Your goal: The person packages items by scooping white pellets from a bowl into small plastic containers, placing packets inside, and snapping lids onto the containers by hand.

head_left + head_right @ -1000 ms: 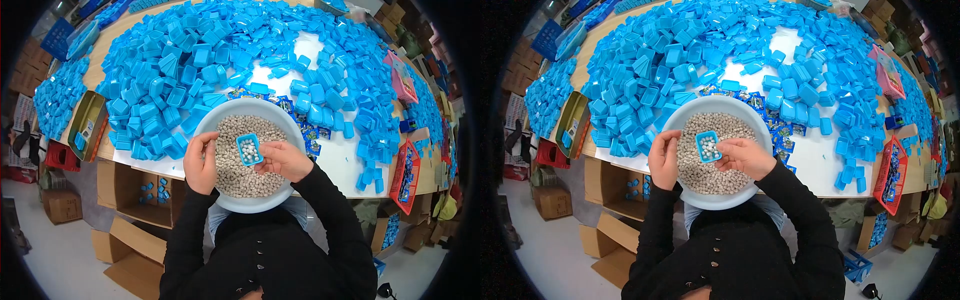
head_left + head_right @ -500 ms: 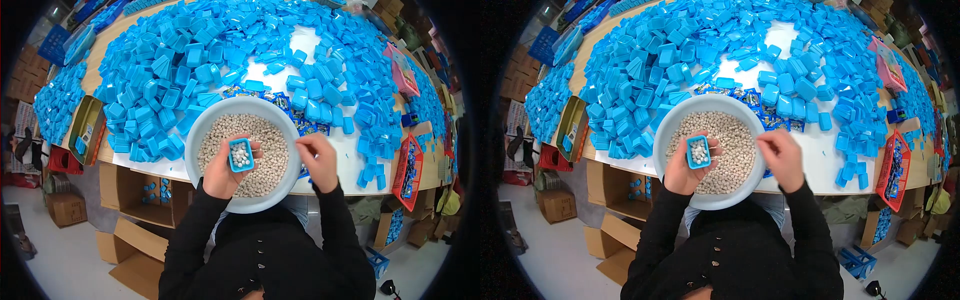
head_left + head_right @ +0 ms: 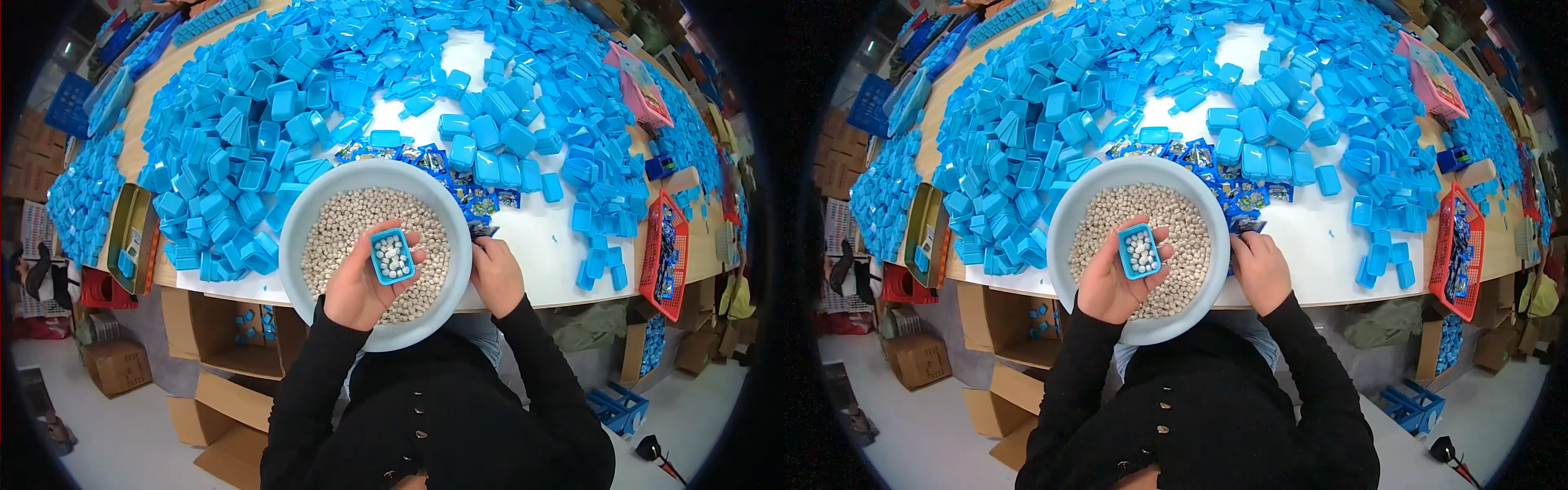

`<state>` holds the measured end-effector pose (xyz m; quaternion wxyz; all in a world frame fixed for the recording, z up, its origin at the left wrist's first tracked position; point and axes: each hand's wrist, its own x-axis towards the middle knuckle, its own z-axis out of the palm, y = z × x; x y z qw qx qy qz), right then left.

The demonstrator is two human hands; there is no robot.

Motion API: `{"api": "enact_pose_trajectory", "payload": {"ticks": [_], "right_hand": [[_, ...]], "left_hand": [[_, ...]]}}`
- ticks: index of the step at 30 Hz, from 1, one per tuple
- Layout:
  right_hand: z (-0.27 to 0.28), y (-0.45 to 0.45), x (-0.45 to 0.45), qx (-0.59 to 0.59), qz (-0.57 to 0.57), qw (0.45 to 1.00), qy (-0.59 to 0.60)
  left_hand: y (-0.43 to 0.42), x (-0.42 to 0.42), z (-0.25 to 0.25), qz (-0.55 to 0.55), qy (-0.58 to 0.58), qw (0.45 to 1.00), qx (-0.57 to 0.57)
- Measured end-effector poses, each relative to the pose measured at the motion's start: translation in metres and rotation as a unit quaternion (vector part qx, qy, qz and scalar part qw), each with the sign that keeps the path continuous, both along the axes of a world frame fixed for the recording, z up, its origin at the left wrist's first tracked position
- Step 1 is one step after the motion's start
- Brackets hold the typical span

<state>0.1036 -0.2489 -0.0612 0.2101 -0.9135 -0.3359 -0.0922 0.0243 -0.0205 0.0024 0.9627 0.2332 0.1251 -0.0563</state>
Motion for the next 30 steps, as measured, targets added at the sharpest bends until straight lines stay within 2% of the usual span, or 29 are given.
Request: {"api": "enact_pose_trajectory", "payload": {"ticks": [2, 7, 13, 17, 19, 21, 23, 24, 25, 26, 28, 29, 30], "right_hand": [[-0.002, -0.001, 0.001, 0.002, 0.01, 1.0, 0.0], [-0.008, -0.001, 0.01, 0.039, 0.002, 0.999, 0.023], [-0.005, -0.005, 0.006, 0.115, 0.035, 0.989, 0.085], [-0.003, -0.008, 0.007, 0.126, 0.026, 0.989, 0.072], [0.002, -0.012, 0.009, 0.196, -0.045, 0.958, 0.206], [0.005, -0.017, 0.011, 0.265, -0.112, 0.898, 0.334], [-0.005, -0.036, 0.034, 0.391, -0.188, 0.834, 0.341], [0.003, -0.042, 0.045, 0.343, -0.261, 0.857, 0.284], [0.0, -0.055, 0.06, 0.267, -0.252, 0.92, 0.137], [-0.007, -0.068, 0.076, 0.182, -0.235, 0.955, -0.014], [-0.011, -0.088, 0.098, 0.009, -0.287, 0.957, -0.045], [-0.013, -0.09, 0.111, 0.009, -0.285, 0.957, -0.045], [-0.016, -0.09, 0.124, -0.023, -0.284, 0.953, -0.105]], "left_hand": [[0.0, 0.0, -0.002, -0.004, 0.011, 1.0, -0.026], [-0.001, -0.001, 0.001, 0.008, 0.022, 1.0, 0.007], [-0.001, -0.001, 0.0, 0.04, 0.041, 0.998, -0.035], [0.0, -0.003, 0.0, 0.02, 0.04, 0.999, -0.025], [0.0, -0.003, 0.001, 0.025, 0.048, 0.998, -0.021], [-0.001, -0.002, 0.002, 0.031, 0.057, 0.998, -0.016], [-0.001, -0.002, 0.0, 0.027, 0.056, 0.998, -0.014], [0.0, -0.003, 0.0, 0.027, 0.057, 0.998, -0.012], [0.0, -0.003, -0.001, 0.028, 0.057, 0.998, -0.009], [0.0, -0.002, -0.001, 0.03, 0.057, 0.998, -0.006], [-0.001, -0.001, 0.0, 0.028, 0.054, 0.998, -0.007], [-0.002, 0.0, 0.0, 0.027, 0.052, 0.998, -0.008], [-0.002, 0.0, 0.0, 0.026, 0.052, 0.998, -0.008]]}}
